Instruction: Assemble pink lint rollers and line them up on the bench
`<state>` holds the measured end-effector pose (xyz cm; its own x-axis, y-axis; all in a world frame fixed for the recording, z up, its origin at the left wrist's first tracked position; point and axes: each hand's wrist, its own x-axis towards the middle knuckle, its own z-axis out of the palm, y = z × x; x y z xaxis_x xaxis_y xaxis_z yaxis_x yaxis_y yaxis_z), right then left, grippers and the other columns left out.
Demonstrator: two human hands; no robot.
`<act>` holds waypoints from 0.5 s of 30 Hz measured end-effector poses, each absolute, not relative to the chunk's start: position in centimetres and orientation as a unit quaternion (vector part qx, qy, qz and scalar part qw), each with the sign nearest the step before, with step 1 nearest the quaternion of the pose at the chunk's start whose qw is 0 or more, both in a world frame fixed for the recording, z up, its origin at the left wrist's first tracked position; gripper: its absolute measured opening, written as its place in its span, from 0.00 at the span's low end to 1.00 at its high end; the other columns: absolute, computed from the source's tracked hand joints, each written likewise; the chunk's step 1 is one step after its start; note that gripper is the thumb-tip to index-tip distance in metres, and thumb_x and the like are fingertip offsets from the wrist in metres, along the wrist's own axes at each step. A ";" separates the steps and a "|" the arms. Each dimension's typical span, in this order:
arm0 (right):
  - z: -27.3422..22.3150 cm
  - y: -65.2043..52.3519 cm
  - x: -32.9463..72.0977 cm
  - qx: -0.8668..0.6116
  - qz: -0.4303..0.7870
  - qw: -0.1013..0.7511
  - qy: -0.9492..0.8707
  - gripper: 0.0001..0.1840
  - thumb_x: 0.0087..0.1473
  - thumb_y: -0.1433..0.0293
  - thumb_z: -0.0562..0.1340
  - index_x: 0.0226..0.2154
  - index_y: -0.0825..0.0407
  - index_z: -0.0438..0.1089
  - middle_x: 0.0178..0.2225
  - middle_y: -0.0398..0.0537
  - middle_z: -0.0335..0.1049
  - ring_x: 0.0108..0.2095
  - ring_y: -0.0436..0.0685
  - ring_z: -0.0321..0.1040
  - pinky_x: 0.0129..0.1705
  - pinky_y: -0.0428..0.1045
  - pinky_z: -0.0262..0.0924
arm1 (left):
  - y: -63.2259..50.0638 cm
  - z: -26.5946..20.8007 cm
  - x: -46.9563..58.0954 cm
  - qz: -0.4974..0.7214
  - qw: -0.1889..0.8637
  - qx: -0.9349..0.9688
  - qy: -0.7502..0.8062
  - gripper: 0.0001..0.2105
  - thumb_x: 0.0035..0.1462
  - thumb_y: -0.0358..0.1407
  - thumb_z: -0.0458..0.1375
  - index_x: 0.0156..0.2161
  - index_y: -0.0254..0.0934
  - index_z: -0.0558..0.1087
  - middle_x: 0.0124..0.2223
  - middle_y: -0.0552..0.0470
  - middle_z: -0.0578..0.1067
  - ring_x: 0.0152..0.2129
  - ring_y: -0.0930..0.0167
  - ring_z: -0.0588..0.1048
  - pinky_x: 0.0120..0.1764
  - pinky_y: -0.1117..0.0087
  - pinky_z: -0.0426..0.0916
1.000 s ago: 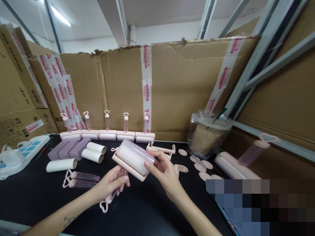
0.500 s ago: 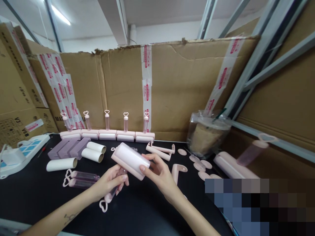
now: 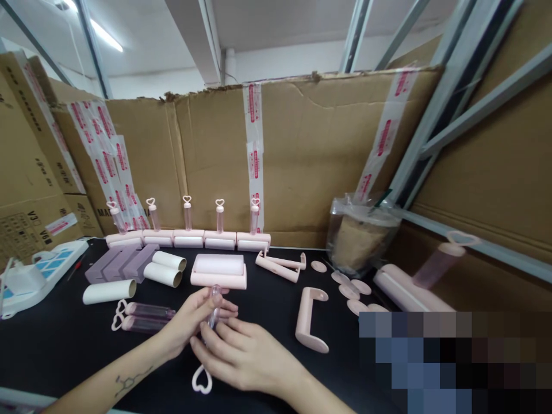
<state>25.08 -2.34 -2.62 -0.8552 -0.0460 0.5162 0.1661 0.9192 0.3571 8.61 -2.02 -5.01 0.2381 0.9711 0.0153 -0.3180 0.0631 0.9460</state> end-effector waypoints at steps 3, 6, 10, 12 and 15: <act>-2.3 -3.0 24.6 -0.058 -0.107 0.318 -0.940 0.22 0.53 0.77 0.57 0.51 0.47 0.66 0.39 0.50 0.76 0.38 0.58 0.74 0.41 0.50 0.69 | -1.9 -5.1 8.6 0.502 0.651 0.451 0.347 0.26 0.50 0.53 0.55 0.44 0.31 0.67 0.38 0.43 0.76 0.37 0.65 0.75 0.44 0.64 0.65; -1.0 -2.4 26.2 -0.169 0.006 0.401 -0.900 0.19 0.52 0.73 0.59 0.47 0.42 0.68 0.38 0.47 0.76 0.36 0.58 0.74 0.39 0.51 0.69 | -1.6 -5.2 8.5 0.447 0.708 0.450 0.309 0.30 0.52 0.58 0.48 0.46 0.31 0.68 0.34 0.44 0.77 0.32 0.67 0.75 0.39 0.66 0.66; 3.2 1.2 30.1 -0.311 0.036 0.505 -0.805 0.12 0.53 0.67 0.59 0.43 0.45 0.66 0.38 0.50 0.72 0.39 0.60 0.70 0.42 0.56 0.66 | -1.9 -5.6 8.6 0.344 0.748 0.490 0.287 0.34 0.54 0.59 0.39 0.41 0.28 0.71 0.27 0.43 0.77 0.25 0.67 0.75 0.35 0.66 0.66; 5.8 4.5 32.2 -0.348 0.076 0.511 -0.782 0.12 0.51 0.63 0.60 0.40 0.48 0.67 0.39 0.49 0.71 0.39 0.60 0.69 0.41 0.54 0.66 | -2.2 -5.6 8.8 0.334 0.737 0.515 0.284 0.32 0.55 0.57 0.41 0.40 0.28 0.72 0.27 0.43 0.77 0.25 0.68 0.75 0.34 0.66 0.66; 8.7 10.7 35.1 -0.380 0.094 0.481 -0.785 0.17 0.48 0.60 0.61 0.40 0.50 0.66 0.39 0.48 0.69 0.36 0.57 0.69 0.40 0.51 0.66 | -2.5 -5.5 9.0 0.349 0.717 0.533 0.285 0.29 0.56 0.55 0.44 0.38 0.28 0.72 0.26 0.44 0.77 0.23 0.69 0.74 0.33 0.68 0.66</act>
